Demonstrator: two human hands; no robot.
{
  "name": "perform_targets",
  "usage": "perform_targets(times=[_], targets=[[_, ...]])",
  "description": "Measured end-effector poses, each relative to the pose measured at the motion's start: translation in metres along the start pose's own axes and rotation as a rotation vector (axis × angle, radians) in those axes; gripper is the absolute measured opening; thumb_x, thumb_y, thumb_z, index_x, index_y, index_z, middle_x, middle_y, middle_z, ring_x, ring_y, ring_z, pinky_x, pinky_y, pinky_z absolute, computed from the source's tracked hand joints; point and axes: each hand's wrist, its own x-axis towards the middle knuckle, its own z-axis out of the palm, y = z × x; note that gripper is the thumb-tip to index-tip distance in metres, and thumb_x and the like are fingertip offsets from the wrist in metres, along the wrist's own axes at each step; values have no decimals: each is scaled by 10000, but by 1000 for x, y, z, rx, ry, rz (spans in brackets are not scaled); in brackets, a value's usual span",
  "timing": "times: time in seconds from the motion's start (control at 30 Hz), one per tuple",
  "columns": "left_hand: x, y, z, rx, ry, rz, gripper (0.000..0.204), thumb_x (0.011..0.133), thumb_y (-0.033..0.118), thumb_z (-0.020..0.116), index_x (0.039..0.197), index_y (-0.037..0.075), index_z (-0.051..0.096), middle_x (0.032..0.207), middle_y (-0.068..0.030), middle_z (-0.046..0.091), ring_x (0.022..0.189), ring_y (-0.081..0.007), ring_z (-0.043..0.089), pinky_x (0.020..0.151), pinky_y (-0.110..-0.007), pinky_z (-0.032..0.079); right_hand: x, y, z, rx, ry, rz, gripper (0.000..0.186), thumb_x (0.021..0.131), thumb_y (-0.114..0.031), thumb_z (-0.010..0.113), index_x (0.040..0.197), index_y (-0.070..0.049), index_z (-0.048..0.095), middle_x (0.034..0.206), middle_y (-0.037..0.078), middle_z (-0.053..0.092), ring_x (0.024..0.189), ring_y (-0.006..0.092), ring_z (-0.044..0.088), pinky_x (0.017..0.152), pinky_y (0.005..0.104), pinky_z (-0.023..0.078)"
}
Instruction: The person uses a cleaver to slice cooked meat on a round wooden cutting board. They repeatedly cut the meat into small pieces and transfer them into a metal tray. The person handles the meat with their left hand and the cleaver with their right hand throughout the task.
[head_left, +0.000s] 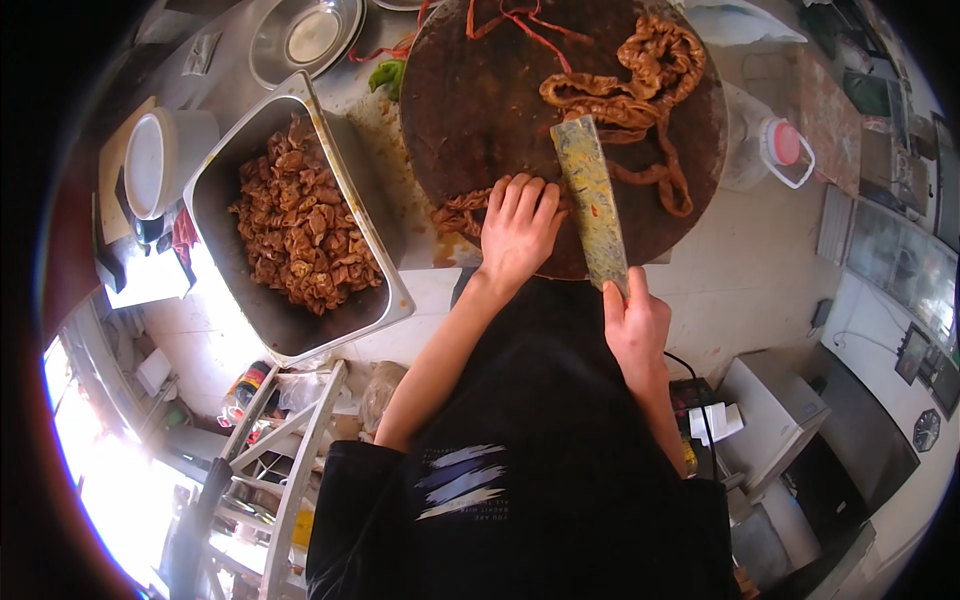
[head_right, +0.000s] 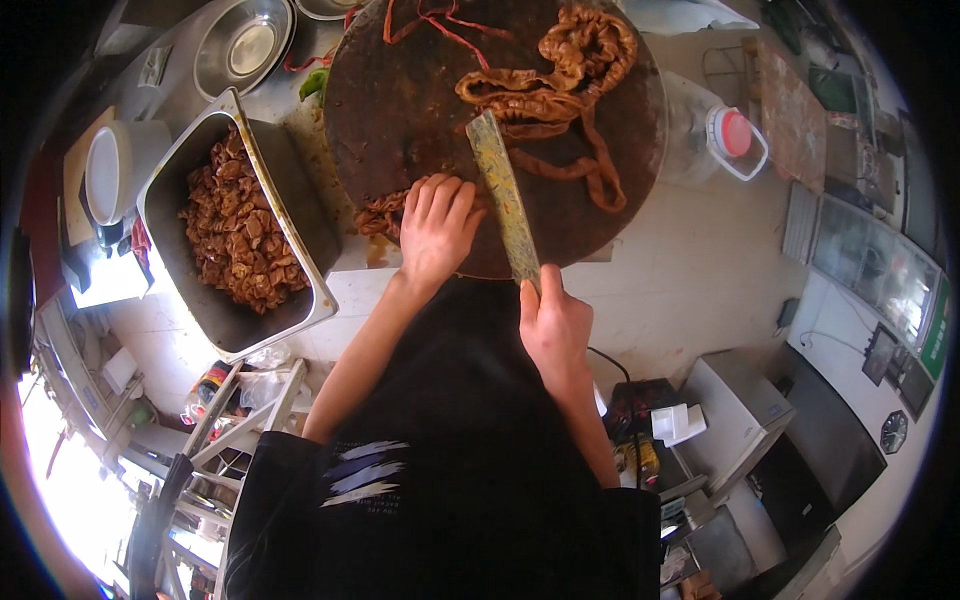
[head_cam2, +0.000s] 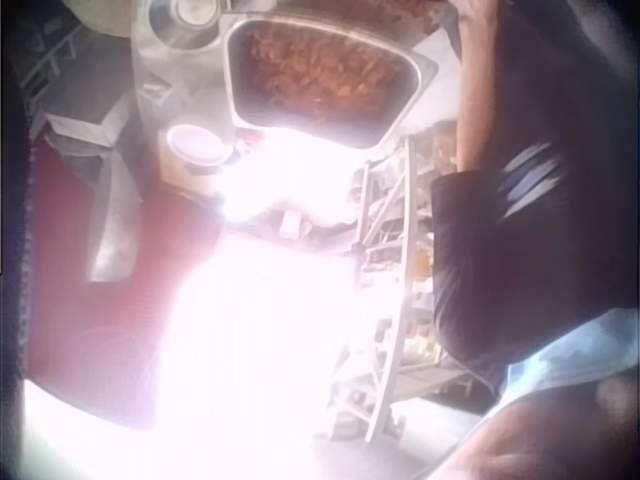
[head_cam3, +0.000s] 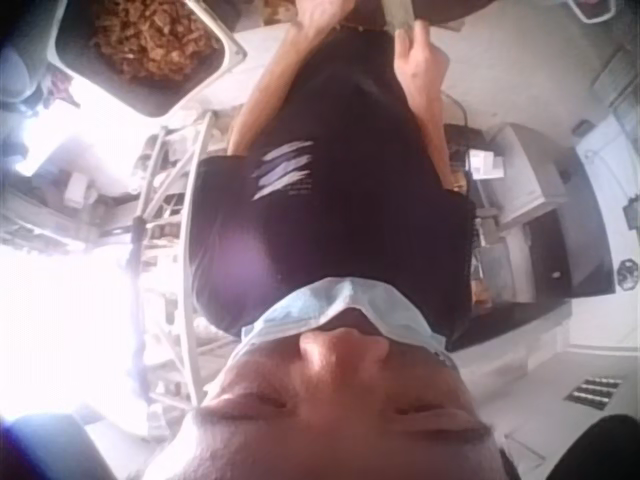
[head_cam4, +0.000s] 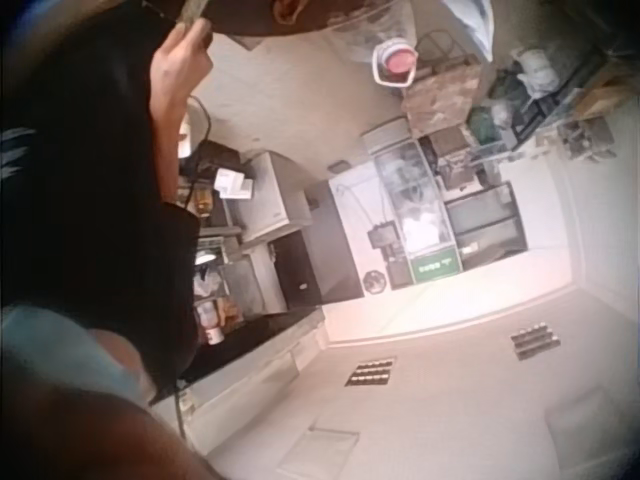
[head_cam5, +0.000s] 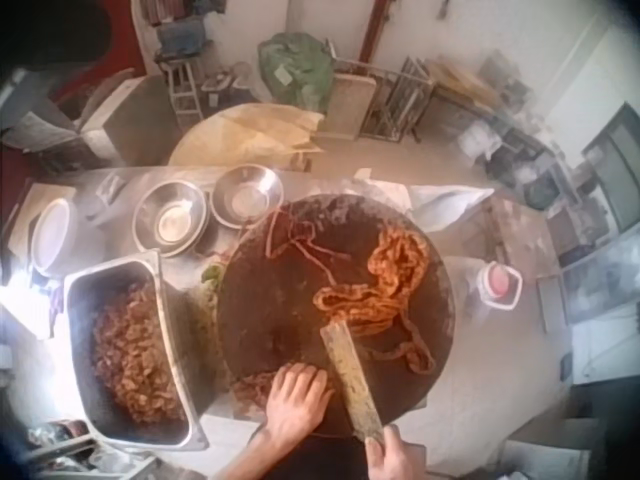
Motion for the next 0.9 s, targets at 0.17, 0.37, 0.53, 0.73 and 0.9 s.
perform_targets(times=[0.17,0.37,0.53,0.73,0.9], targets=[[4,2,0,3,-7,-18,391,706,113,783,1064,39,645,1074,-113,613,1075,-313,585,972,-466,463,3,-7,7,-12,-54,29,169,905,-69,629,1015,-19,512,603,167,599,549,389,613,470,467,463],[5,5,0,20,-7,-21,378,717,88,788,1068,45,655,1070,-119,613,1054,-333,588,931,-469,473,-4,2,10,15,9,-33,193,905,-94,654,1030,-33,521,579,124,583,502,339,599,433,425,447],[7,7,4,39,-45,-30,367,714,51,774,1063,57,662,1066,-105,613,1048,-329,590,914,-454,469,-3,6,13,-34,55,-51,143,891,-82,632,929,-72,494,619,62,567,516,252,616,424,374,467],[3,2,8,57,-54,13,431,674,63,801,1077,62,649,1076,-98,602,1041,-325,586,894,-470,476,-3,7,18,-48,-36,-60,214,810,-70,638,977,-67,505,628,60,559,511,241,608,426,365,459],[2,2,11,76,-67,5,405,684,45,780,1068,56,651,1079,-105,606,1035,-328,587,893,-469,476,13,2,21,2,-90,-36,266,762,-39,629,980,-44,477,638,86,577,510,280,622,448,374,482]])
